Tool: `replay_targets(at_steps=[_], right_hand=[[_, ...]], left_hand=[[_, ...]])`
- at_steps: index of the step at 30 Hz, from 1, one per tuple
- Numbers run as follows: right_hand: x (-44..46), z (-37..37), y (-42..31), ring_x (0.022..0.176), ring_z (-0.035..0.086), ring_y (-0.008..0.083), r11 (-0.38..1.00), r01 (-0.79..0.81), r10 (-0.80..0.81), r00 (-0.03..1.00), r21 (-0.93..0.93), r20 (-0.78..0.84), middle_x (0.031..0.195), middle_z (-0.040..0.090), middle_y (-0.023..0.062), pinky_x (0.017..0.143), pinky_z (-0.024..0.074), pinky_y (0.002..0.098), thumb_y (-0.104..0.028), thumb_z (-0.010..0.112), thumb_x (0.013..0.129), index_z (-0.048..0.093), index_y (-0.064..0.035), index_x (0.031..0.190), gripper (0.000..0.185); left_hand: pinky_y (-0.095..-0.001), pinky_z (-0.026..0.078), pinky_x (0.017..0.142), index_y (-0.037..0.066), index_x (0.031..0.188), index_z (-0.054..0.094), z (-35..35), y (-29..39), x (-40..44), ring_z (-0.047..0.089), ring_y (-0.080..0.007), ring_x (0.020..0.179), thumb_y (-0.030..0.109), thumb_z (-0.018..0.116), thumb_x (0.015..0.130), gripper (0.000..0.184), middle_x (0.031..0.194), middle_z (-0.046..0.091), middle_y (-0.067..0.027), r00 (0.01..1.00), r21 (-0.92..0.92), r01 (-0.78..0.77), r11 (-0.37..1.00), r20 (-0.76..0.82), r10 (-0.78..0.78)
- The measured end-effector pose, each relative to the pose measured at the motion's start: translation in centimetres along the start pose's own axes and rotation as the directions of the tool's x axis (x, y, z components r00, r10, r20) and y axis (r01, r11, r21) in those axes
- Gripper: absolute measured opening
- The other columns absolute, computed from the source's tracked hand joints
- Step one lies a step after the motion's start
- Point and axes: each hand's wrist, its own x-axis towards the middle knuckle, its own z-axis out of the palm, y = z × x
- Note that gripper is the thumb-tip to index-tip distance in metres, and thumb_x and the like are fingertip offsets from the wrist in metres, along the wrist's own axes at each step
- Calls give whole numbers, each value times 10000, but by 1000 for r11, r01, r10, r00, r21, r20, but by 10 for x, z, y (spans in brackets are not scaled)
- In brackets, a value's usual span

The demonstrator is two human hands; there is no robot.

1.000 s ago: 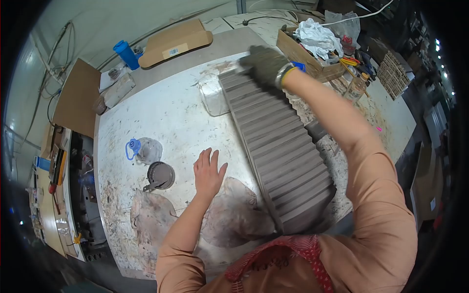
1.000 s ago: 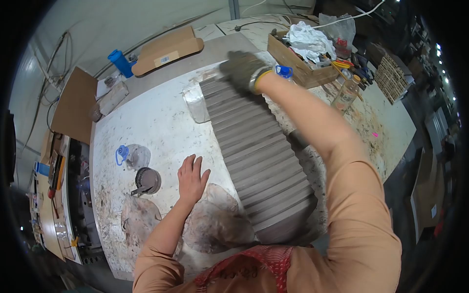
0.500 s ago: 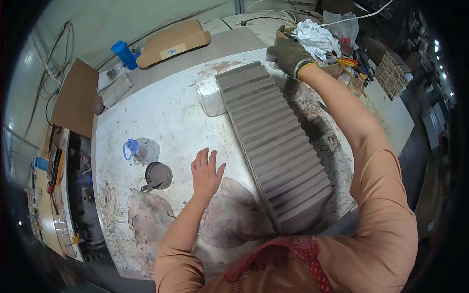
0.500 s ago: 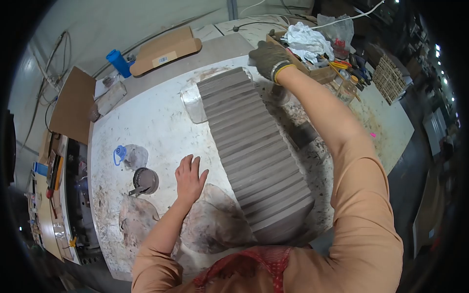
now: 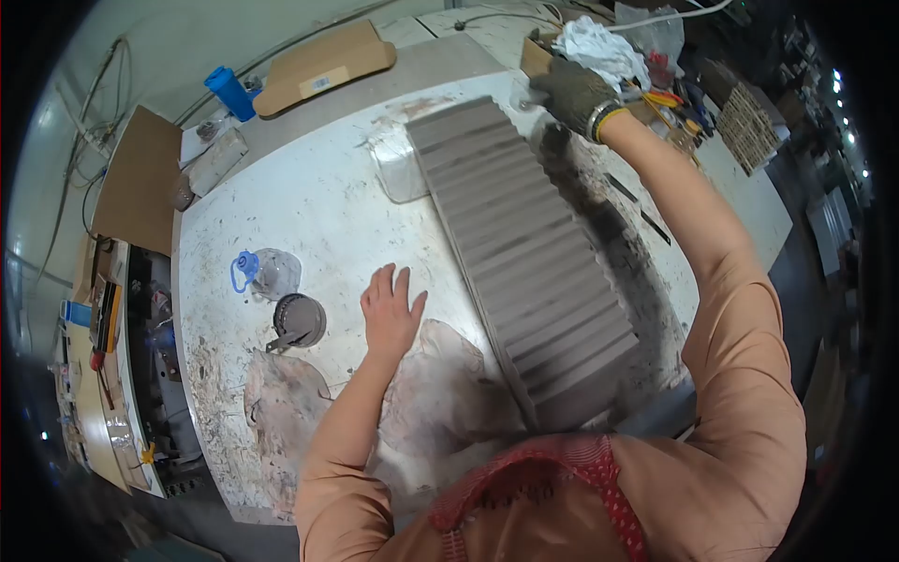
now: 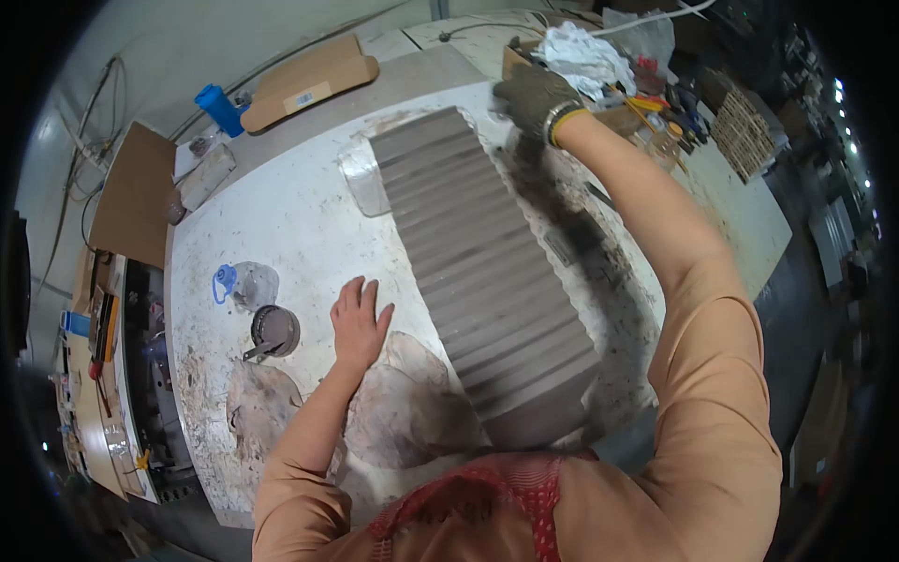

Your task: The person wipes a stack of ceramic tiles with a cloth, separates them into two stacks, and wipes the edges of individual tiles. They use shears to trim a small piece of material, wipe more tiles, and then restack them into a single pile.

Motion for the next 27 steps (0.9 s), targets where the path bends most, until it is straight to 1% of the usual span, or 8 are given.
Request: replay_targets(at_steps=[4, 6, 11, 13, 16, 19, 23, 27], right_hand=[[-25, -26, -71, 1020, 571, 358, 916, 234, -199, 971, 327, -135, 1031, 591, 169, 894, 450, 423, -361, 617, 849, 651, -123, 1074, 329], [-34, -26, -96, 1081, 565, 345, 862, 379, -375, 923, 336, -80, 1123, 584, 169, 939, 446, 404, -245, 626, 832, 655, -187, 1155, 330], [-46, -7, -17, 1062, 579, 304, 952, 300, -302, 953, 58, 19, 1071, 590, 150, 918, 458, 386, -210, 659, 809, 660, -200, 1139, 330], [-61, -16, 3, 1032, 586, 296, 997, 67, -68, 996, 25, 49, 1043, 590, 144, 907, 460, 383, -255, 655, 828, 661, -195, 1132, 310], [-95, -39, -36, 1020, 592, 299, 966, 200, -178, 974, 163, -143, 1046, 595, 137, 894, 469, 388, -276, 650, 839, 662, -192, 1125, 298], [-132, -53, -77, 1002, 601, 300, 898, 403, -411, 912, 179, 8, 1038, 600, 139, 835, 489, 392, -211, 631, 854, 659, -186, 1127, 276], [-148, -34, -13, 980, 594, 291, 971, 177, -182, 983, 161, 21, 1041, 602, 119, 844, 482, 370, -70, 650, 783, 668, -174, 1123, 355], [-168, -61, -57, 1047, 579, 299, 937, 234, -247, 969, 261, 19, 1102, 596, 125, 888, 465, 399, -76, 654, 774, 661, -174, 1144, 383]], left_hand=[[-464, 366, 968, 43, 1229, 543, 2, 2, -2, 445, -340, 1215, 309, 645, 844, 479, 1291, 483, -176, 997, 12, -61, 998, -37, 61], [-472, 407, 923, 37, 1220, 539, -2, 2, 1, 485, -352, 1155, 276, 660, 834, 470, 1263, 498, -198, 995, 13, -82, 997, -51, 82], [-443, 403, 941, 47, 1231, 545, 1, 4, -3, 484, -342, 1161, 272, 644, 852, 452, 1266, 505, -180, 994, 46, -79, 996, -77, 82], [-433, 402, 948, 46, 1219, 561, -3, 6, 0, 489, -340, 1157, 271, 644, 852, 438, 1259, 512, -176, 995, 43, -64, 997, -70, 67], [-438, 403, 947, 43, 1209, 569, -1, 2, 1, 494, -341, 1151, 267, 648, 849, 431, 1251, 516, -179, 993, 24, -85, 996, -78, 87], [-438, 383, 969, 52, 1221, 561, 1, 0, 0, 476, -325, 1184, 282, 629, 863, 430, 1261, 508, -165, 996, 19, -87, 996, -36, 87], [-437, 331, 1013, 80, 1261, 534, 2, 2, -1, 427, -287, 1250, 308, 577, 894, 435, 1315, 475, -128, 1000, 3, -8, 1000, -1, 8], [-442, 327, 1009, 89, 1275, 536, 5, 0, -2, 437, -304, 1245, 305, 559, 908, 426, 1333, 470, -134, 1000, 3, -17, 1000, -4, 17]])
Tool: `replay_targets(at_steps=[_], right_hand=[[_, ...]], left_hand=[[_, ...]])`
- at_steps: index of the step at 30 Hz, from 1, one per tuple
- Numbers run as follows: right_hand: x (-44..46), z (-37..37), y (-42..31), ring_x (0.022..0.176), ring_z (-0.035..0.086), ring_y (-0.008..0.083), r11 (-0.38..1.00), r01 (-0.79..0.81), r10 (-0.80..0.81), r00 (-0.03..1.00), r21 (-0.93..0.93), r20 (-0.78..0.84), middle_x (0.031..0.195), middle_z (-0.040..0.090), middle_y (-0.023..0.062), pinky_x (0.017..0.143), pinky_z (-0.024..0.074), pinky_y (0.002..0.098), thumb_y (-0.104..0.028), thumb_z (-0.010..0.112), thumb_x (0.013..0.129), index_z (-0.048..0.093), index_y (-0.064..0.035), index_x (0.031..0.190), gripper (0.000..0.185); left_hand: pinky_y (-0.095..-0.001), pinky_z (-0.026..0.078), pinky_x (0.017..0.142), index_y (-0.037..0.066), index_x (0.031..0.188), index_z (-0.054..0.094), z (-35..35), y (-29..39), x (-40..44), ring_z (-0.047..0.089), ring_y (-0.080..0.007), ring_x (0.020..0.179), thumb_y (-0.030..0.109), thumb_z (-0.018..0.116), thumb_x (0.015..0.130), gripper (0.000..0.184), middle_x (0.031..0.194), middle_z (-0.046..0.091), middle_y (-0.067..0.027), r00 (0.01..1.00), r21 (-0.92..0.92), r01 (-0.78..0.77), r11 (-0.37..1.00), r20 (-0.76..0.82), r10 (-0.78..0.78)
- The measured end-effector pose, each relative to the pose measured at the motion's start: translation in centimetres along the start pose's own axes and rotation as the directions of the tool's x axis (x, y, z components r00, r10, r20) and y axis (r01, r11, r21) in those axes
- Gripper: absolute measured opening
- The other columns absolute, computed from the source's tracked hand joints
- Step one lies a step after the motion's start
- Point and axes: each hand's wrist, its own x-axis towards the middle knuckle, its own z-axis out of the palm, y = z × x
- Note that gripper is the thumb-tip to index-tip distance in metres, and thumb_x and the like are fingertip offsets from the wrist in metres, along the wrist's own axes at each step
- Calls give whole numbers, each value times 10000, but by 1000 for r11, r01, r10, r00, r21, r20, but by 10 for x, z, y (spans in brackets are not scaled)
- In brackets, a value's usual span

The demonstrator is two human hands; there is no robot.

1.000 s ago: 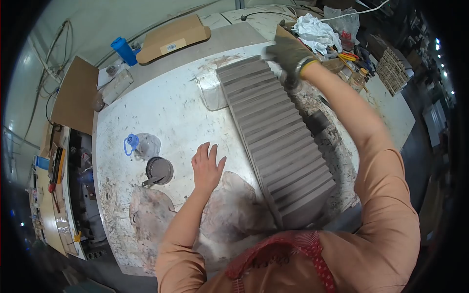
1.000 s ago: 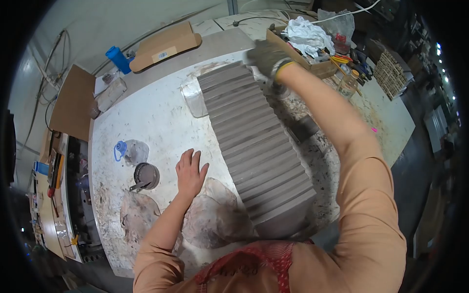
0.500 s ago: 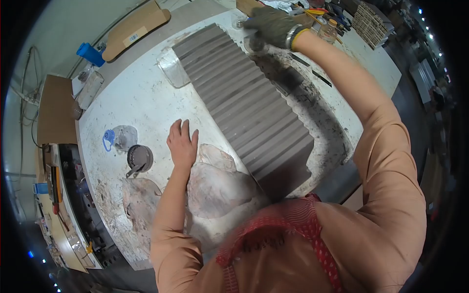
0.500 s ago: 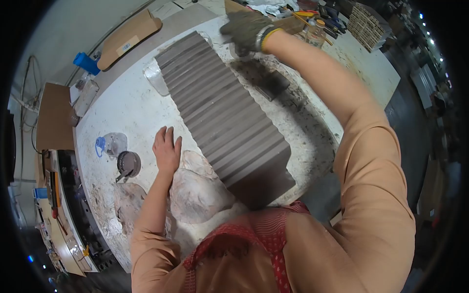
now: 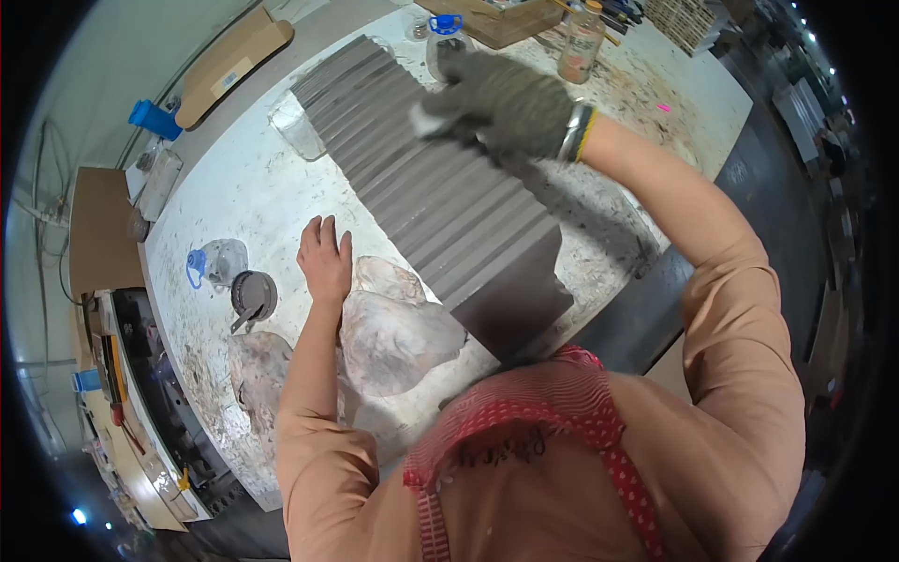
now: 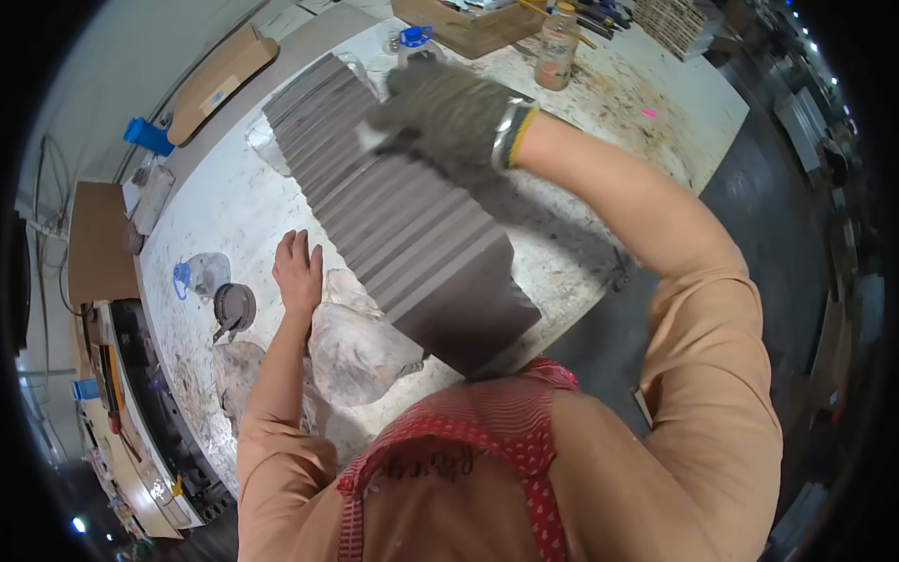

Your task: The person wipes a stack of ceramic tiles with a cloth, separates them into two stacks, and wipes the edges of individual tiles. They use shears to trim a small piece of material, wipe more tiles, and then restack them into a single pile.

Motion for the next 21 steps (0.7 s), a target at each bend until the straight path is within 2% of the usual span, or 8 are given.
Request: replay_targets(at_steps=[2, 4, 6, 8, 11, 14, 16, 21], right_hand=[[-15, 7, -12, 1072, 573, 311, 992, 124, -124, 990, 0, -74, 1123, 586, 141, 910, 458, 399, -72, 649, 775, 654, -201, 1175, 420], [-18, 3, 7, 1081, 571, 309, 991, -99, 90, 990, 89, 105, 1145, 581, 142, 916, 461, 392, -63, 662, 752, 651, -185, 1172, 438], [-29, -6, 24, 946, 598, 289, 980, -134, 134, 991, -148, -16, 1004, 594, 117, 831, 497, 405, -80, 690, 761, 663, -166, 1139, 389], [-43, 4, 22, 941, 584, 292, 991, -125, 131, 976, 42, -175, 1004, 577, 132, 819, 500, 411, -100, 686, 782, 658, -165, 1158, 383], [-49, -17, -32, 969, 576, 282, 993, 57, -46, 994, 103, -100, 1028, 578, 113, 838, 494, 392, -167, 686, 815, 650, -183, 1180, 368], [-69, -5, -37, 905, 595, 200, 985, 163, -160, 986, 52, -51, 951, 581, 77, 758, 502, 338, -134, 672, 822, 677, -199, 1076, 263], [-81, -9, -9, 865, 594, 192, 989, -12, 2, 998, 150, 65, 915, 575, 76, 719, 499, 327, -133, 676, 818, 673, -183, 1035, 223], [-91, -25, -48, 911, 596, 276, 956, 246, -232, 968, 160, -98, 1007, 583, 106, 818, 494, 387, -208, 674, 817, 661, -160, 1042, 231]], left_hand=[[-444, 328, 1011, 89, 1277, 536, 1, -1, 0, 439, -307, 1243, 309, 562, 906, 432, 1332, 471, -137, 1000, 0, -10, 1000, 8, 10], [-455, 338, 1003, 86, 1271, 540, 1, -2, 0, 441, -319, 1236, 312, 568, 899, 436, 1320, 474, -149, 1000, -10, -14, 1000, -12, 14], [-447, 326, 1023, 72, 1294, 518, -3, 0, 3, 425, -308, 1260, 322, 556, 910, 459, 1336, 468, -150, 999, -18, 15, 1000, 34, -15], [-440, 314, 1043, 59, 1316, 496, -5, -1, 10, 409, -297, 1283, 332, 544, 922, 482, 1352, 461, -150, 996, -23, 48, 999, 79, -46], [-391, 292, 1096, -36, 1403, 364, -6, -12, 16, 405, -287, 1309, 366, 448, 980, 590, 1435, 404, -185, 975, -605, 216, 766, 90, -204], [-406, 314, 1074, 17, 1437, 317, -86, 78, -23, 416, -254, 1301, 346, 369, 1009, 542, 1424, 423, -158, 939, -802, 280, 527, 115, -324], [-399, 322, 1073, 41, 1471, 245, -106, 116, -64, 405, -266, 1309, 270, 393, 1004, 541, 1439, 402, -144, 938, -826, 288, 484, 142, -316], [-379, 350, 1041, 22, 1472, 204, -79, 201, -139, 369, -286, 1306, 123, 674, 824, 807, 1457, 298, -170, 940, -821, 306, 482, 180, -291]])
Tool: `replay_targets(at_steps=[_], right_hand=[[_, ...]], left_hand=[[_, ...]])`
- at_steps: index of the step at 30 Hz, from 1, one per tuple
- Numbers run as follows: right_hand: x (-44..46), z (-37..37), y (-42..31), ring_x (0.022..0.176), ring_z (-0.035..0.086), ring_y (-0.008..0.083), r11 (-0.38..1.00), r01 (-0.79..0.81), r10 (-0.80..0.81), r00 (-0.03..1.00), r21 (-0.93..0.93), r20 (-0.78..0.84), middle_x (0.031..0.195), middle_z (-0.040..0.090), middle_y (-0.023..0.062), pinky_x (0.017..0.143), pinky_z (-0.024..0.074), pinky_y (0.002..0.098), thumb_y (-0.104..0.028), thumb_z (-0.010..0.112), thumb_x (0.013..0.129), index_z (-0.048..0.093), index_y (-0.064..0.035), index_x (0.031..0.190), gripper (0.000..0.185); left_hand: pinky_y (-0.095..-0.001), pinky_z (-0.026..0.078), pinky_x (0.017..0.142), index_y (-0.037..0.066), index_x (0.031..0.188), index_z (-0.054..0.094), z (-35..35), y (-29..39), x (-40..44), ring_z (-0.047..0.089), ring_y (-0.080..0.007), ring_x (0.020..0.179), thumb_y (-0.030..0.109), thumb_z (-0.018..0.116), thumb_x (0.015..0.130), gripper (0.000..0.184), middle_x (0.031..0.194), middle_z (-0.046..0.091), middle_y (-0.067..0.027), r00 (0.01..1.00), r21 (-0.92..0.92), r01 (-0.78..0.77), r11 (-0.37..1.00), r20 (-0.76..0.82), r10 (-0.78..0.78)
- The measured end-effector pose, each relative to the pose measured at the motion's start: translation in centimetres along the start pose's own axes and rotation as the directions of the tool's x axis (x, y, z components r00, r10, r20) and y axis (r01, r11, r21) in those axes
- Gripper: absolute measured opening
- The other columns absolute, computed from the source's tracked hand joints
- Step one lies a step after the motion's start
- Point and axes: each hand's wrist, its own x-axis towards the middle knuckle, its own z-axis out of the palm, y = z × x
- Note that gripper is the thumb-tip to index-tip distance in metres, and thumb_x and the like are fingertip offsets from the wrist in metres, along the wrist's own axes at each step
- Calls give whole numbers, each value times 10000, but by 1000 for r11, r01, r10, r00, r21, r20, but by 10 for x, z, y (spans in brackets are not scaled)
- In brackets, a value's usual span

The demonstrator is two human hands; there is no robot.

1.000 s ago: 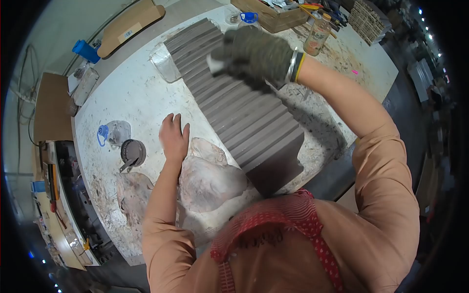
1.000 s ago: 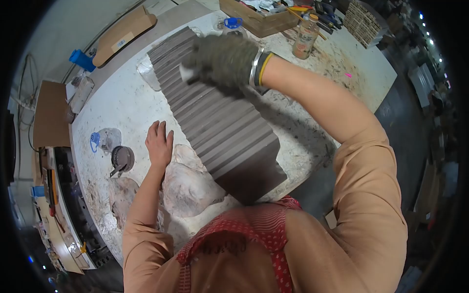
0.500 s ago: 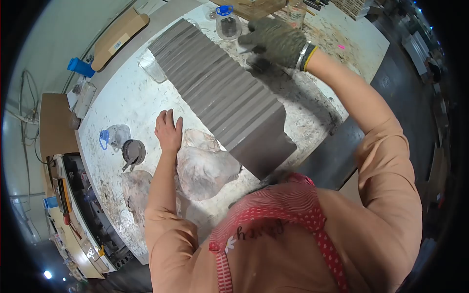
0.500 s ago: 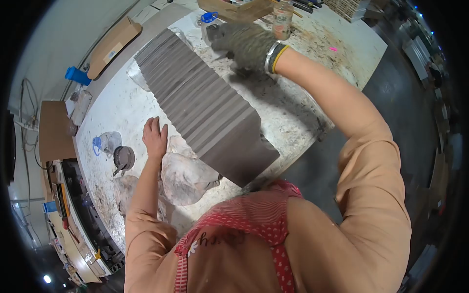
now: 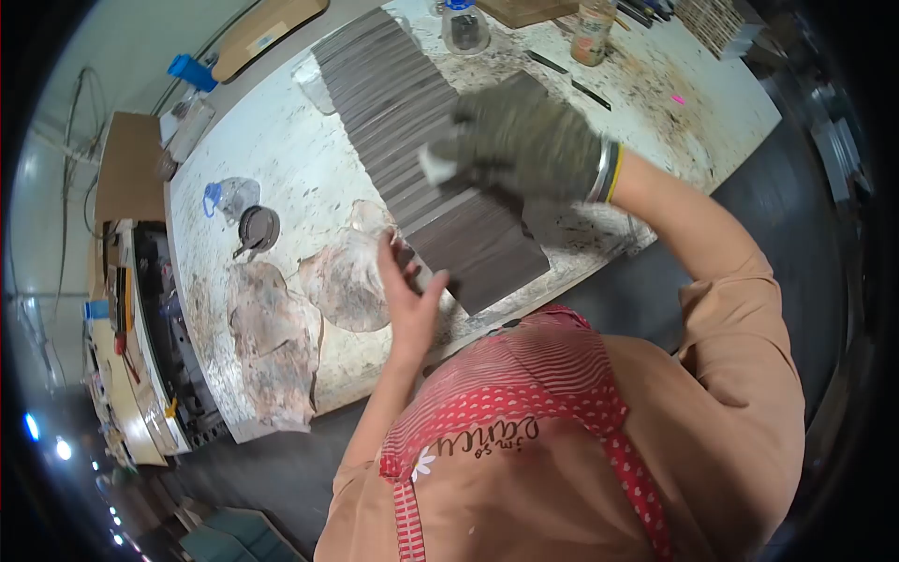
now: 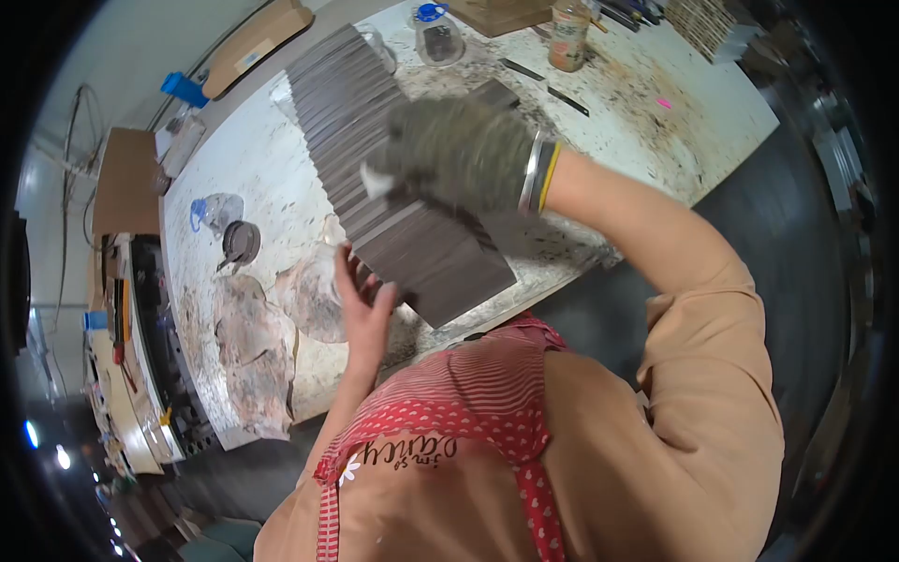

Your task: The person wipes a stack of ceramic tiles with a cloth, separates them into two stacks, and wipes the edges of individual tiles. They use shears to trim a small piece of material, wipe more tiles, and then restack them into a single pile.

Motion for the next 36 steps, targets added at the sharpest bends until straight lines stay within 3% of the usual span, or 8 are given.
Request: replay_targets(at_steps=[6, 13, 17, 19, 23, 25, 29, 36], right_hand=[[-37, -6, 36, 943, 594, 299, 988, -11, 14, 1000, -156, 20, 965, 583, 118, 799, 478, 417, -120, 686, 743, 656, -155, 1042, 303], [-25, 29, -27, 1019, 604, 326, 968, 207, -229, 960, -139, -165, 1109, 631, 164, 903, 473, 428, -108, 592, 811, 621, -118, 1120, 310], [-44, -24, 10, 919, 608, 284, 946, -286, 297, 953, -155, 58, 1066, 633, 162, 817, 490, 403, -138, 622, 830, 653, -96, 1094, 269], [-49, -34, 11, 908, 604, 280, 921, -354, 334, 932, -163, -140, 1047, 633, 157, 807, 485, 397, -147, 638, 834, 652, -84, 1107, 280], [3, 12, -51, 1049, 590, 284, 977, -8, 79, 942, 214, -326, 1235, 585, 145, 915, 462, 375, -210, 652, 866, 552, -80, 1292, 457], [46, 48, -118, 1024, 588, 226, 510, -265, 420, 907, 818, 32, 1191, 596, 141, 880, 476, 362, -295, 618, 897, 543, -61, 1287, 461], [144, 121, -174, 979, 583, 187, 413, -467, 172, 883, 781, 437, 1127, 596, 159, 824, 484, 310, -472, 557, 876, 547, -34, 1256, 581], [246, 314, -242, 1197, 535, 323, 955, 93, -155, 966, 281, 207, 1299, 550, 182, 1018, 395, 392, -367, 575, 849, 513, -1, 1276, 566]], left_hand=[[-335, 415, 978, -29, 1429, 221, 14, -29, -1, 538, -229, 1130, 104, 648, 867, 719, 1273, 515, -178, 1000, 42, 19, 999, 21, -20], [-355, 429, 959, 28, 1451, 254, 15, -30, 1, 415, -255, 1246, 107, 713, 803, 799, 1393, 335, -148, 996, -114, 93, 989, -3, -94], [-341, 457, 933, 30, 1425, 293, 16, -31, 3, 462, -251, 1170, 71, 732, 774, 787, 1349, 370, -140, 998, -115, 55, 992, -16, -57], [-306, 482, 896, -6, 1448, 228, 15, -22, 5, 481, -227, 1182, 51, 713, 803, 810, 1382, 389, -169, 1000, -22, 13, 1000, 8, -13], [-330, 474, 922, 0, 1443, 255, -7, -25, 3, 458, -239, 1206, 82, 698, 821, 768, 1374, 389, -160, 995, -65, 6, 998, 98, 0], [-330, 477, 901, -13, 1376, 368, -31, -32, -9, 550, -219, 1099, 123, 659, 865, 604, 1250, 531, -142, 987, -33, 8, 999, 162, -2], [-334, 493, 889, -1, 1250, 528, -86, -29, -50, 621, -244, 1032, 135, 613, 889, 395, 1122, 633, -152, 970, -38, 90, 995, 230, -79], [-300, 484, 879, -14, 1236, 537, -140, -83, -116, 611, -174, 1014, 91, 547, 936, 318, 1119, 642, -111, 964, -219, 249, 943, -35, -262]])
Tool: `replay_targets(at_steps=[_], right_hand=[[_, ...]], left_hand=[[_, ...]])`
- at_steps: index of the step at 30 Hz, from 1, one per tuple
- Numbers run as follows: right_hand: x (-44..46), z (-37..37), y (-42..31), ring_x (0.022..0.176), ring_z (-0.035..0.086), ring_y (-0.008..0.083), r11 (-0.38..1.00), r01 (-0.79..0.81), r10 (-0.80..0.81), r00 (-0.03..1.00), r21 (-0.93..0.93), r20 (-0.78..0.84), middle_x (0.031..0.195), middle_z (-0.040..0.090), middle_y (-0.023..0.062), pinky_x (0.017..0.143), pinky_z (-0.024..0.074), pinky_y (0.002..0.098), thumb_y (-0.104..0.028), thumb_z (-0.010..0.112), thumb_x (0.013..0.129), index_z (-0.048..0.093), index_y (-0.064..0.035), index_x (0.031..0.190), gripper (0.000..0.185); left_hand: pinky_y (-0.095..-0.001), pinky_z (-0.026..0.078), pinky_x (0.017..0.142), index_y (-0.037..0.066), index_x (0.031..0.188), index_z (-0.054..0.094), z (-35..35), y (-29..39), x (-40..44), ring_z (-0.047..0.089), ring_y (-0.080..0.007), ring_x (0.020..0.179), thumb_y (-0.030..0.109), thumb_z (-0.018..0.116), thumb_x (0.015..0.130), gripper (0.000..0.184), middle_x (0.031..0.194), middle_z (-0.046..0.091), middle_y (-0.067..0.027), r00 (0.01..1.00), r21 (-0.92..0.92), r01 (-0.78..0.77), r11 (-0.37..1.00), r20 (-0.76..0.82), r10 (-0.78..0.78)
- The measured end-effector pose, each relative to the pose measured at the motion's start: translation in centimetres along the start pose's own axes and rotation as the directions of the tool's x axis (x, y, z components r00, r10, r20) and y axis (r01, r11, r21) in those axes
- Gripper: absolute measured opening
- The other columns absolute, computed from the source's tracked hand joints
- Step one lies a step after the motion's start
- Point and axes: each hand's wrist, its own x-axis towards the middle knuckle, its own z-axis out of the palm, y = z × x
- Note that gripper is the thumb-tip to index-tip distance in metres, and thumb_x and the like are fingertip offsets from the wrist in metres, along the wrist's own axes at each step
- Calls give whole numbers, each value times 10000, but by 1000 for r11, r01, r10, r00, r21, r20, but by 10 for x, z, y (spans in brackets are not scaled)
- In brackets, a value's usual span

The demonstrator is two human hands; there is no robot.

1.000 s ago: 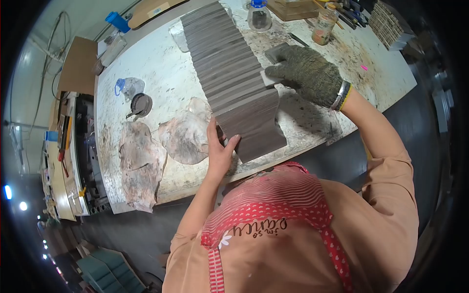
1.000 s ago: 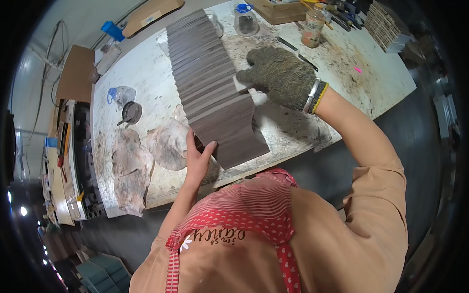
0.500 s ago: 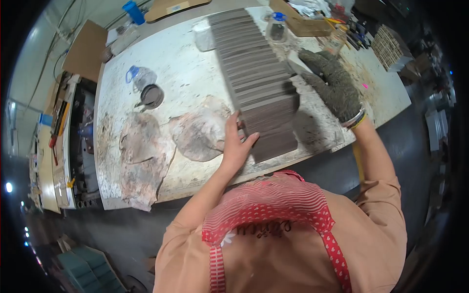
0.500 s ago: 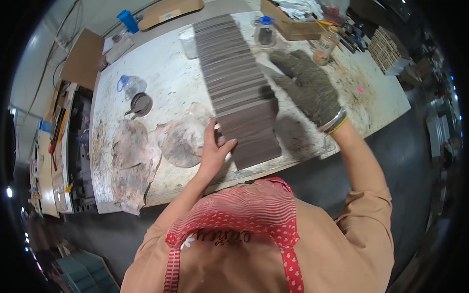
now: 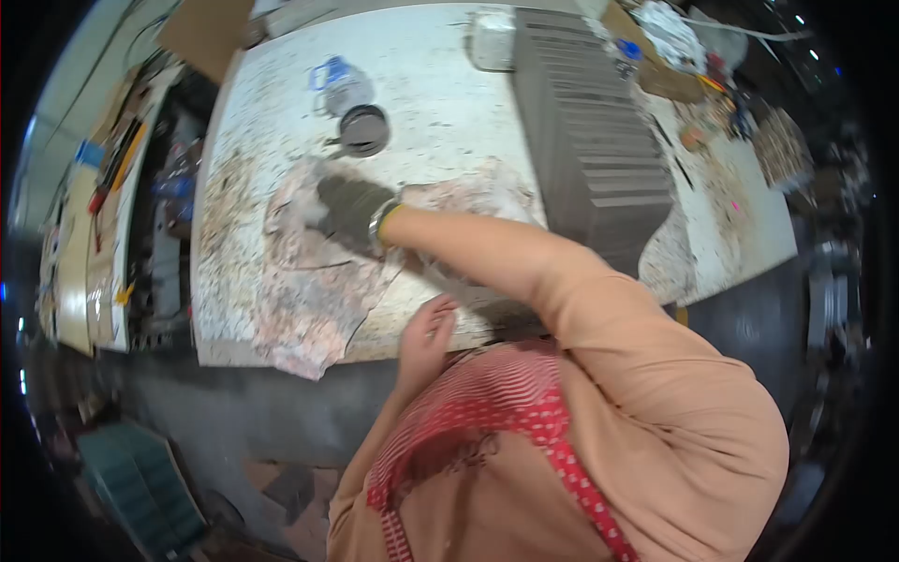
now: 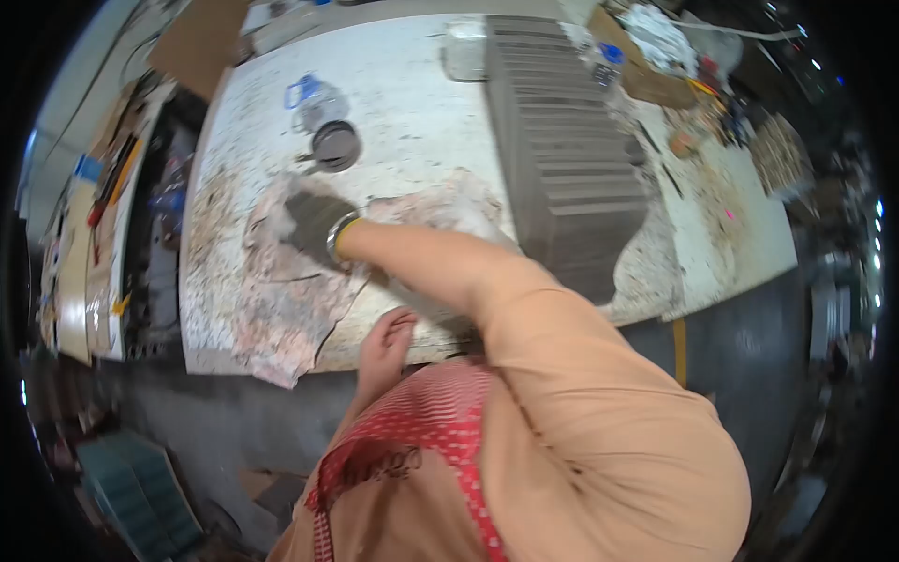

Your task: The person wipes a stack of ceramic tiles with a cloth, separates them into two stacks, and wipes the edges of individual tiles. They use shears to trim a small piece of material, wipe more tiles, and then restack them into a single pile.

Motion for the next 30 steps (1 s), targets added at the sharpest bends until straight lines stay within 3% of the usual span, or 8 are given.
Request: replay_targets(at_steps=[3, 7, 11, 14, 19, 25, 27, 30], right_hand=[[-28, -42, -17, 1188, 536, 337, 992, 11, 25, 960, -128, 280, 1363, 473, 214, 1003, 397, 435, -332, 590, 832, 498, -25, 1296, 565], [-91, -88, 8, 1156, 520, 340, 974, -199, 183, 973, -109, -144, 1302, 507, 196, 920, 442, 448, -425, 638, 797, 494, -53, 1298, 640], [-151, -102, 2, 1139, 506, 355, 872, -428, 461, 881, -236, 108, 1279, 510, 185, 931, 411, 444, -513, 616, 800, 489, -72, 1304, 682], [-176, -35, 27, 1098, 541, 350, 919, -275, 243, 960, -283, -141, 1196, 557, 190, 869, 438, 444, -331, 601, 818, 591, -116, 1180, 422], [-195, -79, 26, 929, 617, 328, 959, -282, 282, 956, 3, -78, 1006, 609, 202, 783, 479, 433, -187, 598, 809, 605, -99, 1015, 225], [-257, -203, -10, 944, 608, 260, 945, 167, 69, 741, 283, -667, 1045, 595, 133, 840, 510, 378, -64, 633, 823, 551, 0, 1211, 402], [-284, -238, -1, 984, 606, 204, 775, 140, 401, 645, 616, -651, 1113, 601, 109, 840, 518, 331, -10, 620, 840, 559, 3, 1200, 366], [-291, -266, 33, 995, 609, 181, 380, 622, 349, 589, 685, -729, 1130, 618, 95, 832, 524, 309, 10, 610, 848, 580, -11, 1190, 343]], left_hand=[[-263, 474, 860, -34, 1226, 536, -19, 4, -3, 601, -145, 984, 60, 530, 944, 298, 1102, 639, -105, 1000, -21, 19, 1000, -12, -19], [-259, 485, 795, -41, 1178, 569, -32, 17, 4, 613, -131, 901, 53, 534, 940, 259, 1046, 664, -108, 1000, 56, -3, 998, 2, 3], [-251, 481, 774, -36, 1159, 583, -32, 48, 22, 603, -115, 847, 51, 539, 938, 242, 1017, 673, -101, 996, 68, -89, 994, 20, 87], [-251, 474, 793, -28, 1167, 576, -26, 77, 38, 598, -122, 865, 52, 521, 946, 242, 992, 665, -87, 982, 82, -190, 978, 35, 187], [-239, 463, 769, -14, 1192, 547, -18, 95, 56, 580, -110, 866, 62, 504, 964, 244, 982, 648, -88, 931, 1, -352, 936, -103, 350], [-235, 458, 770, -9, 1250, 503, -3, 73, 57, 564, -112, 859, 81, 495, 967, 297, 1021, 628, -89, 913, -60, -317, 947, -290, 287], [-294, 464, 897, -5, 1384, 367, 37, 75, 61, 554, -191, 1058, 89, 562, 924, 509, 1254, 541, -154, 981, -158, -127, 979, -166, 101], [-417, 250, 1137, 7, 1487, 134, 116, 87, 73, 218, -330, 1414, 206, 757, 765, 974, 1527, 198, -220, 969, 133, -237, 962, 101, 225]])
